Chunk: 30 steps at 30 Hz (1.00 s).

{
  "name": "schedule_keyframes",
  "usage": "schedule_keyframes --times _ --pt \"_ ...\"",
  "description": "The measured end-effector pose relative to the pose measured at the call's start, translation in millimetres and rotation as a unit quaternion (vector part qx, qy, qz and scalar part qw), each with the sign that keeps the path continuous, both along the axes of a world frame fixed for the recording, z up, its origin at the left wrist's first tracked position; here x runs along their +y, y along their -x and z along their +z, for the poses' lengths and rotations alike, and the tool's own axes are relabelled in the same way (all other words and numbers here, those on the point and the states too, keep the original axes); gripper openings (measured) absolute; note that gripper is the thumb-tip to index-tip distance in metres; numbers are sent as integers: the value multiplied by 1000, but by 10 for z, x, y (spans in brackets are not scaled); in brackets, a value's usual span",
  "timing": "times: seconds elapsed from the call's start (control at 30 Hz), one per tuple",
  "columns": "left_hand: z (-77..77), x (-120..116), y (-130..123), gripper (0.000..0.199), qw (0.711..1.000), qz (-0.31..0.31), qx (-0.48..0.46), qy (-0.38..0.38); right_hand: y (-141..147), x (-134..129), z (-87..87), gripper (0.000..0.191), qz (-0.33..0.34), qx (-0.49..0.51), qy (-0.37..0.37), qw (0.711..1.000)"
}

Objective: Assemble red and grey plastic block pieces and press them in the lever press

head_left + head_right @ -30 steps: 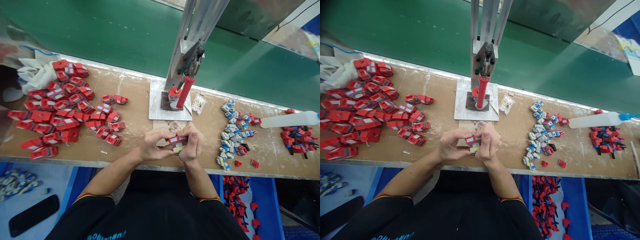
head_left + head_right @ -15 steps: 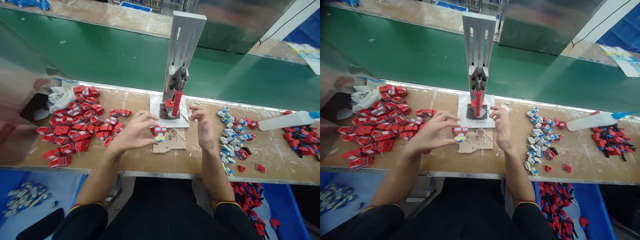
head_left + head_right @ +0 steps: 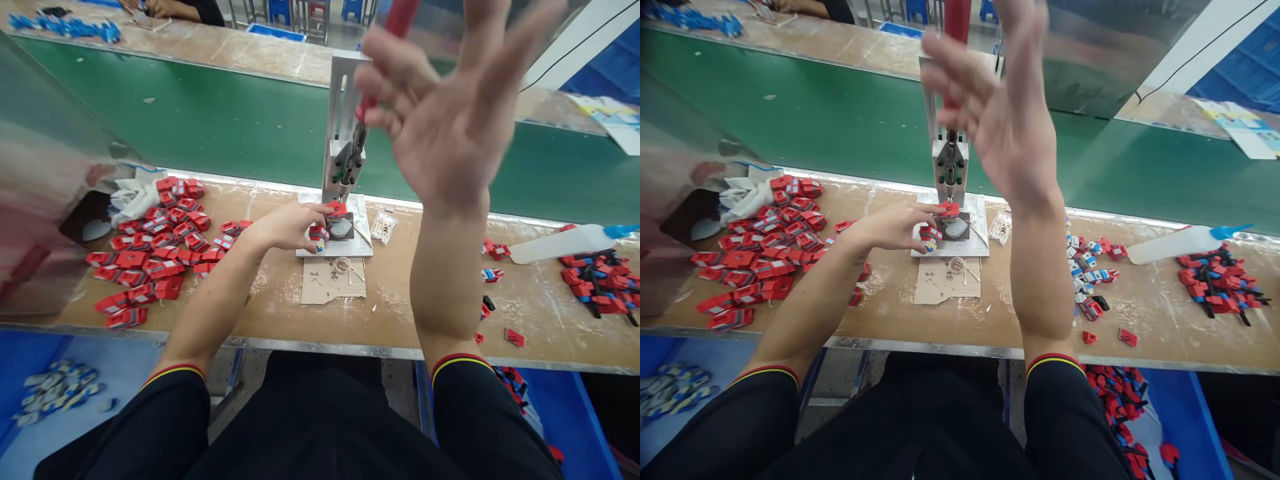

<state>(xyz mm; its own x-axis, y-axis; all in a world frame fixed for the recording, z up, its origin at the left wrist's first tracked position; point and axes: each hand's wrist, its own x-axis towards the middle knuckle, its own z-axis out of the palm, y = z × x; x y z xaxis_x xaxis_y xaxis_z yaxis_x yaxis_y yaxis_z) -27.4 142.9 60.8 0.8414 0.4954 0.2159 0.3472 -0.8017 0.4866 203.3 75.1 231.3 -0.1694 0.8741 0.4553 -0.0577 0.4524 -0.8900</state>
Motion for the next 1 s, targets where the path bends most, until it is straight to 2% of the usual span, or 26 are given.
schedule_keyframes --times 0.07,0.1,0.13,0.17,0.2,0.23,0.3,0.33,0.4,0.47,0.57,0.67,0.73,0.87,1.0 --pt "17 2 -17 28 1000 4 14 -8 43 143 159 90 -29 8 -13 999" --pt "22 4 -27 29 1000 5 21 -13 23 157 132 86 -44 -6 -28 999" --pt "24 8 -36 31 999 6 26 -18 -27 138 31 78 -64 -23 -52 996" --pt "23 11 -42 33 999 6 28 -22 -103 95 -137 67 -81 -52 -77 992" --pt "21 15 -44 34 999 7 29 -24 -193 42 -358 41 -111 -60 -111 986" --pt "18 19 -44 35 999 6 29 -25 -283 -7 -616 31 -146 -61 -124 979" --pt "13 29 -38 36 999 1 25 -25 -406 -52 -1159 20 -170 -146 -37 974" --pt "12 34 -35 35 1000 -1 20 -23 -419 -38 -1408 25 -169 -190 18 967" --pt "19 40 -31 36 1000 -3 4 -15 -354 56 -1794 54 -136 -250 68 956" --pt "40 26 -16 35 1000 -2 -19 1 -238 186 -2007 54 -110 -266 76 955" --pt "74 -60 59 38 997 17 -73 22 -171 286 -2101 35 -102 -226 98 964" --pt "37 -204 202 50 978 91 -178 55 -308 190 -2119 34 -96 -135 171 971" --pt "-49 -298 308 54 948 135 -265 114 -444 65 -2127 38 -86 -80 212 970" --pt "-273 -450 487 46 867 132 -421 232 -631 -152 -2086 41 -80 -44 252 963" --pt "-361 -646 578 37 788 166 -461 372 -670 -271 -1963 40 -72 -27 270 960"
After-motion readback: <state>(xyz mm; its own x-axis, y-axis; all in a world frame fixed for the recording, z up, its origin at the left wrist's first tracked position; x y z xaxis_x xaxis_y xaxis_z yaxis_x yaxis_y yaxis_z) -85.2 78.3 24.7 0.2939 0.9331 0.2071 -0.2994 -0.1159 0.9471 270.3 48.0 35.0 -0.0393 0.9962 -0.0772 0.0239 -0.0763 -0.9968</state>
